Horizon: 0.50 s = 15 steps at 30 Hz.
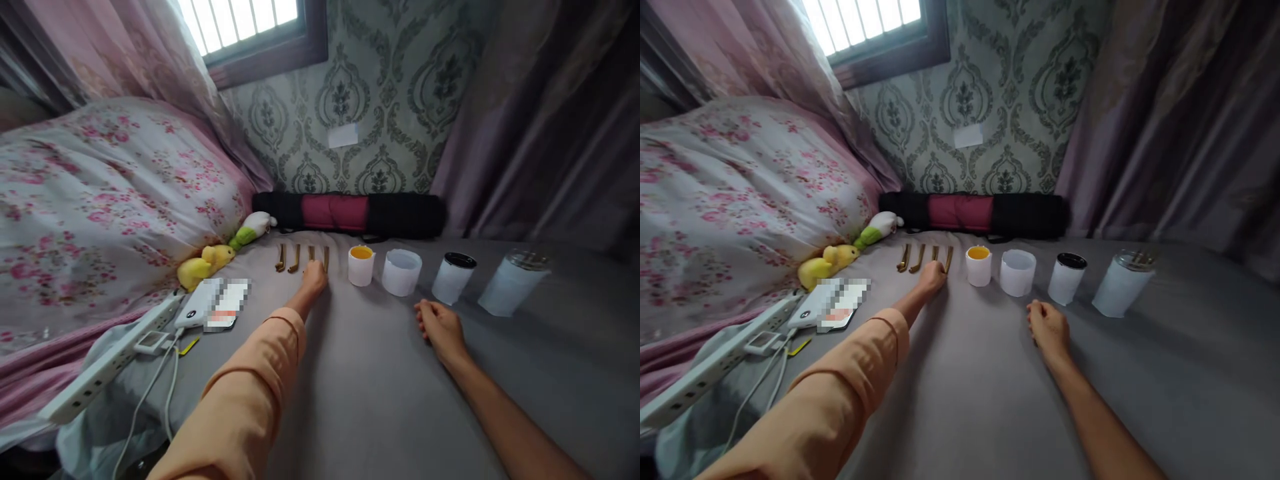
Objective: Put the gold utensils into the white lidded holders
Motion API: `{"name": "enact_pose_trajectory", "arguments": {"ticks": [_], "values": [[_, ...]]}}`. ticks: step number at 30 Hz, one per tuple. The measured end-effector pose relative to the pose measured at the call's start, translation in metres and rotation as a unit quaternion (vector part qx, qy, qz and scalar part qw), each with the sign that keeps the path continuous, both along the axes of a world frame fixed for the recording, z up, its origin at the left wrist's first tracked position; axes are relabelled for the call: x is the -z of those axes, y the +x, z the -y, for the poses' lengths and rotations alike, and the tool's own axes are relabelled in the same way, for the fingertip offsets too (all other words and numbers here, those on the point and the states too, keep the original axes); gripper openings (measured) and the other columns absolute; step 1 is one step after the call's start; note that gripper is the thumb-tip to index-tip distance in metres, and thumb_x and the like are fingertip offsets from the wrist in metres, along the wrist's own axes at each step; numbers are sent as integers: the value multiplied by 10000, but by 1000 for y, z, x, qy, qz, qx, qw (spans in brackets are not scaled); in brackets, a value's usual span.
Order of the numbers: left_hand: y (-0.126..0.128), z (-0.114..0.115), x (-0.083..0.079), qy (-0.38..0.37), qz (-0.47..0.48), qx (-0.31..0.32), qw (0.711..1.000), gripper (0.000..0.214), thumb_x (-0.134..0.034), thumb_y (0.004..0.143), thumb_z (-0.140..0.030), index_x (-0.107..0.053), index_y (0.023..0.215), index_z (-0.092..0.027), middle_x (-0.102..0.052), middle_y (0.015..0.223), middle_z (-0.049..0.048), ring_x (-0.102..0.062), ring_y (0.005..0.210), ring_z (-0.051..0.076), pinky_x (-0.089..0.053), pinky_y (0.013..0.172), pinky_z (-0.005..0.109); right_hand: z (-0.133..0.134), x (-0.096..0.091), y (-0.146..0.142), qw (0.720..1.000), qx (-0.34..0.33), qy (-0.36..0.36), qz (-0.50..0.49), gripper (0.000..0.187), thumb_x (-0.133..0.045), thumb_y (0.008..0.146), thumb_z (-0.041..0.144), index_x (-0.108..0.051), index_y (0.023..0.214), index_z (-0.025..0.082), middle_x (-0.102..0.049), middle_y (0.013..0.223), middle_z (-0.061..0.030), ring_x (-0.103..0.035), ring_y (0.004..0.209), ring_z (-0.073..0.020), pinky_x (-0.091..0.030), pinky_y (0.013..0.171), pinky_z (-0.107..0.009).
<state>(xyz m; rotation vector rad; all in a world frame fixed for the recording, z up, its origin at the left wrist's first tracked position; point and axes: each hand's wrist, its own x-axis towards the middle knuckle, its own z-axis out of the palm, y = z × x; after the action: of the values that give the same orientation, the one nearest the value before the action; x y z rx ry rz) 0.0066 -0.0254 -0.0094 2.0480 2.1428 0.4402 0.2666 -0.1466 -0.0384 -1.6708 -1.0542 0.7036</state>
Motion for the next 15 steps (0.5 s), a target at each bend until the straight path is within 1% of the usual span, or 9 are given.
{"name": "enact_pose_trajectory", "arguments": {"ticks": [3, 7, 15], "values": [[1, 0, 0, 18, 0, -15, 1000, 278, -438, 743, -99, -630, 944, -100, -566, 1041, 188, -537, 969, 234, -394, 794, 299, 1, -1, -1, 1000, 5, 5, -2, 423, -430, 708, 482, -625, 808, 120, -580, 593, -60, -479, 405, -100, -332, 331, -191], [2, 1, -1, 27, 1, -17, 999, 265, -444, 729, -86, -637, 910, -107, -576, 1016, 173, -549, 944, 228, -404, 772, 287, 0, -2, -1, 1000, 8, 2, 4, 411, -428, 712, 481, -621, 798, 128, -575, 591, -56, -478, 407, -102, -338, 333, -194], [2, 0, -1, 28, -1, -19, 999, 262, -451, 734, -106, -644, 912, -122, -586, 1016, 163, -546, 953, 217, -409, 768, 275, 2, -6, -3, 1000, 3, -16, 3, 385, -414, 724, 473, -606, 795, 146, -559, 602, -43, -465, 399, -100, -337, 323, -198]]}}
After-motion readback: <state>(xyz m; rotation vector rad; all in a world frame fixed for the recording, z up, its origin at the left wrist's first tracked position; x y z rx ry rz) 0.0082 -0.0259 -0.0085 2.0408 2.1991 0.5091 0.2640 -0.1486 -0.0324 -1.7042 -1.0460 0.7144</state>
